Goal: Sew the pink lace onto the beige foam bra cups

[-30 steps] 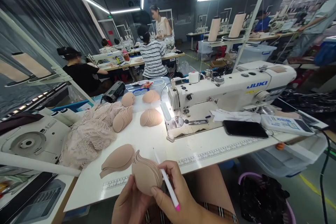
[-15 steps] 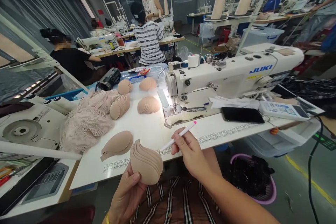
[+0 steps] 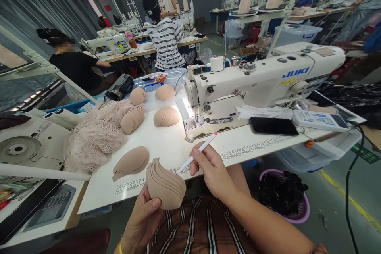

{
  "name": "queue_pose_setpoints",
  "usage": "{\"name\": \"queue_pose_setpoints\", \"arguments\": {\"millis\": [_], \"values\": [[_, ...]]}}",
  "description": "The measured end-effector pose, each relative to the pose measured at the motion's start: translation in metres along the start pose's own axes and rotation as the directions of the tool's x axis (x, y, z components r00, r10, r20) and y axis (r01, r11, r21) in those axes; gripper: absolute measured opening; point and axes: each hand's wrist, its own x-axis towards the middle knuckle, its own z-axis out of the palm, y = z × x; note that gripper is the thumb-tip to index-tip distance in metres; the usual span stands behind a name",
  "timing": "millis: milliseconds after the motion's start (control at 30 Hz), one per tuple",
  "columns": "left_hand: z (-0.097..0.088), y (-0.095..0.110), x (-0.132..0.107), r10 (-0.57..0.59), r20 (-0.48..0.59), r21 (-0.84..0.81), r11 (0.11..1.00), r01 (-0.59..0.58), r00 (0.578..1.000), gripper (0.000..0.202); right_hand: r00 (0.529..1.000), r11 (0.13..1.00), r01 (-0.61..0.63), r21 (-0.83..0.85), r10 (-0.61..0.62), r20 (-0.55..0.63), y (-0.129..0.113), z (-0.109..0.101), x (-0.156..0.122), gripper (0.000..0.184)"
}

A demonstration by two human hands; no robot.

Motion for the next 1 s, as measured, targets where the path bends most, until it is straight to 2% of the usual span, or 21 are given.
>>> {"name": "queue_pose_setpoints", "arguments": {"millis": [167,333,467,567,767,1000], "values": [[0.005,0.0,0.002,0.038,-0.013,-0.012,0.999,-0.038,0.999,0.094,0.996,0.999,0.002,-0.044,0.001,0.086,0.0,0.0,-0.005,0.034],[0.005,0.0,0.002,0.035,-0.01,0.012,0.999,-0.035,0.999,0.09,0.998,0.999,0.033,-0.025,-0.032,0.053,0.0,0.001,-0.006,0.033],[0.005,0.0,0.002,0.043,-0.015,0.014,0.999,-0.042,0.999,0.08,0.994,0.993,0.059,-0.1,-0.049,0.093,-0.004,0.003,-0.007,0.035],[0.005,-0.001,0.002,0.042,-0.015,0.023,0.999,-0.042,0.999,0.074,0.993,0.996,0.064,-0.058,-0.058,0.103,-0.004,0.004,-0.008,0.032],[0.007,0.0,0.003,0.053,-0.033,0.031,0.998,-0.052,0.998,0.076,0.991,0.987,0.08,-0.141,-0.063,0.12,-0.007,0.006,-0.011,0.035],[0.008,0.0,0.003,0.05,-0.005,0.03,0.998,-0.05,0.999,0.081,0.99,0.99,0.093,-0.103,-0.081,0.116,-0.009,0.008,-0.011,0.033]]}}
